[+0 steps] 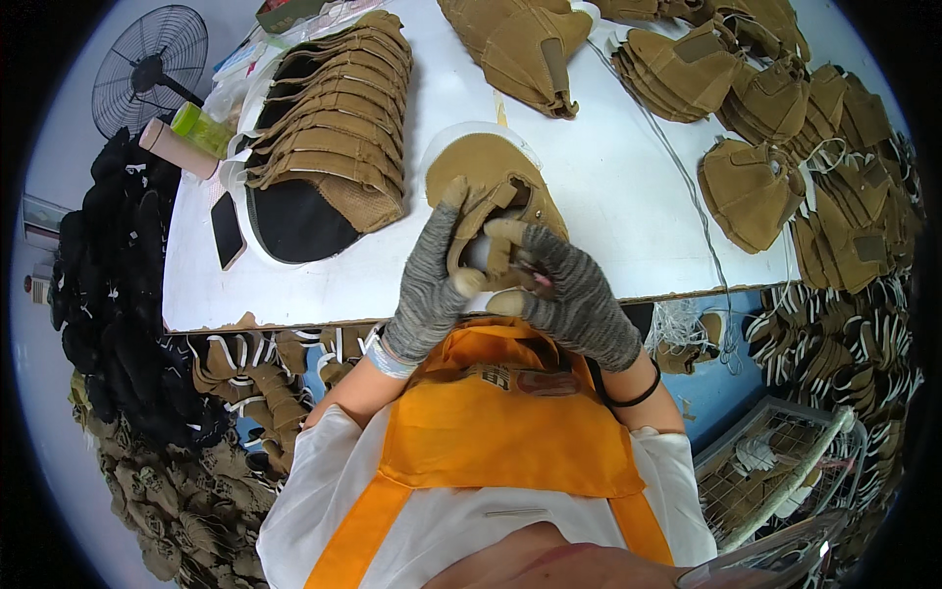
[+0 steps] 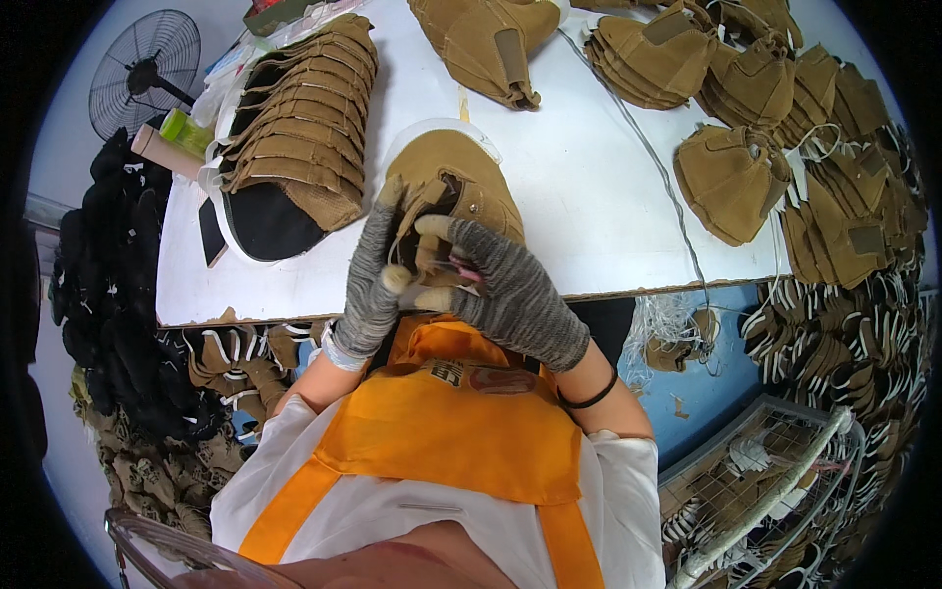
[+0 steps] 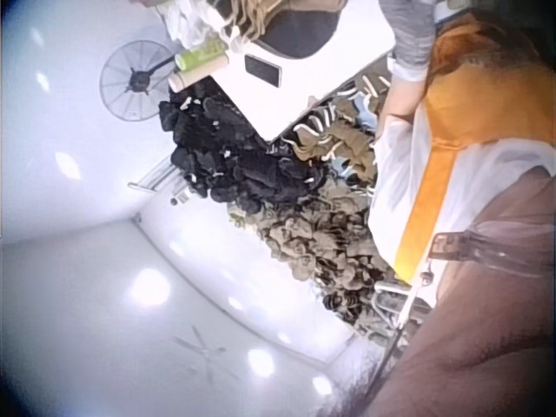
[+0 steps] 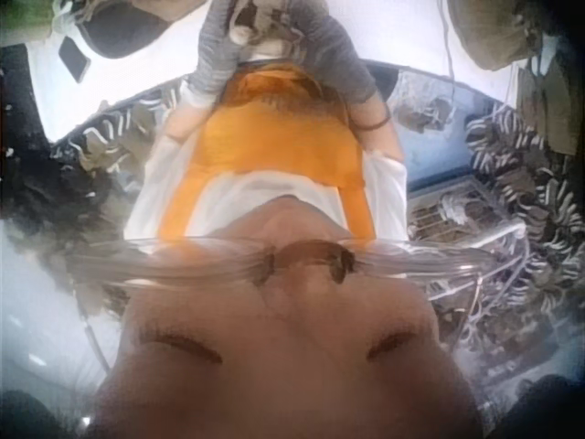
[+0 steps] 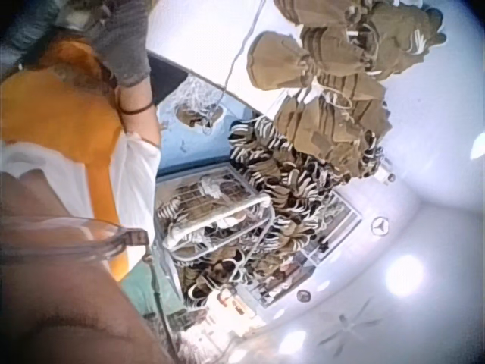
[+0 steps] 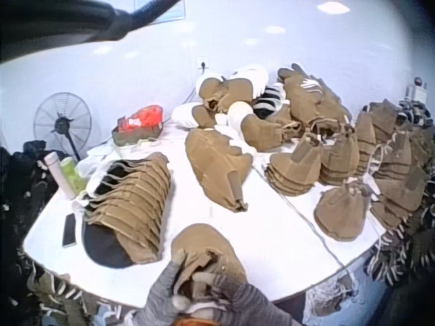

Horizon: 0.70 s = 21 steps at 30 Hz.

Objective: The person picks up tan shoe parts one by one, uses hand clippers to trim excess threads from the edges and interior of each part, and places them onto a stack on a table.

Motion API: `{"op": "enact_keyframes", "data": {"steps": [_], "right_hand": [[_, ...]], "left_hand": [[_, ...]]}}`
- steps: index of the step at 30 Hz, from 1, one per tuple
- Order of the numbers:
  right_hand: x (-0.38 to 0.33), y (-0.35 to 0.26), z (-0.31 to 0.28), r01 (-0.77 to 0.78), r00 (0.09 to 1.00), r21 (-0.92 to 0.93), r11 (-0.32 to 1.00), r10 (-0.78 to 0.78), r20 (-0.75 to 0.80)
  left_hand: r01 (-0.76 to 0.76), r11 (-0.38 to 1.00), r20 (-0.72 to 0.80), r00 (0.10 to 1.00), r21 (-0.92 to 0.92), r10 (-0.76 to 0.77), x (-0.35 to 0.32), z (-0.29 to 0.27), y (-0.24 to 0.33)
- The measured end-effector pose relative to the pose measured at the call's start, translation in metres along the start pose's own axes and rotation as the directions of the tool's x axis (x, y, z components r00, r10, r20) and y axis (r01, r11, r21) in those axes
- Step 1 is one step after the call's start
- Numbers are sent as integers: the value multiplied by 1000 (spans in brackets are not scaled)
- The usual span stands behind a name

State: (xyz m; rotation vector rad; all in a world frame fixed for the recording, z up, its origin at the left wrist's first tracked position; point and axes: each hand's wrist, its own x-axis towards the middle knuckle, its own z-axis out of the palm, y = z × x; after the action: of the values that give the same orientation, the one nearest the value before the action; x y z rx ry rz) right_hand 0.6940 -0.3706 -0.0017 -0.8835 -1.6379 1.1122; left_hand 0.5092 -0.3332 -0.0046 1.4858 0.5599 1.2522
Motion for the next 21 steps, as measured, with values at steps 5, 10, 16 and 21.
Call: {"op": "enact_keyframes", "data": {"steps": [5, 10, 16, 21], "right_hand": [[-10, 1, -21, 16, 899, 253, 967, 96, -426], [12, 12, -64, -163, 750, 88, 983, 181, -636], [95, 48, -102, -127, 793, -537, 834, -240, -560], [149, 85, -108, -244, 866, -762, 599, -219, -450]], "left_hand": [[86, 996, 73, 994, -39, -83, 15, 3, 8], [161, 974, 21, 986, 158, -166, 7, -13, -7], [179, 976, -42, 984, 127, -175, 7, -6, -6], [148, 970, -92, 987, 191, -133, 5, -6, -15]]}}
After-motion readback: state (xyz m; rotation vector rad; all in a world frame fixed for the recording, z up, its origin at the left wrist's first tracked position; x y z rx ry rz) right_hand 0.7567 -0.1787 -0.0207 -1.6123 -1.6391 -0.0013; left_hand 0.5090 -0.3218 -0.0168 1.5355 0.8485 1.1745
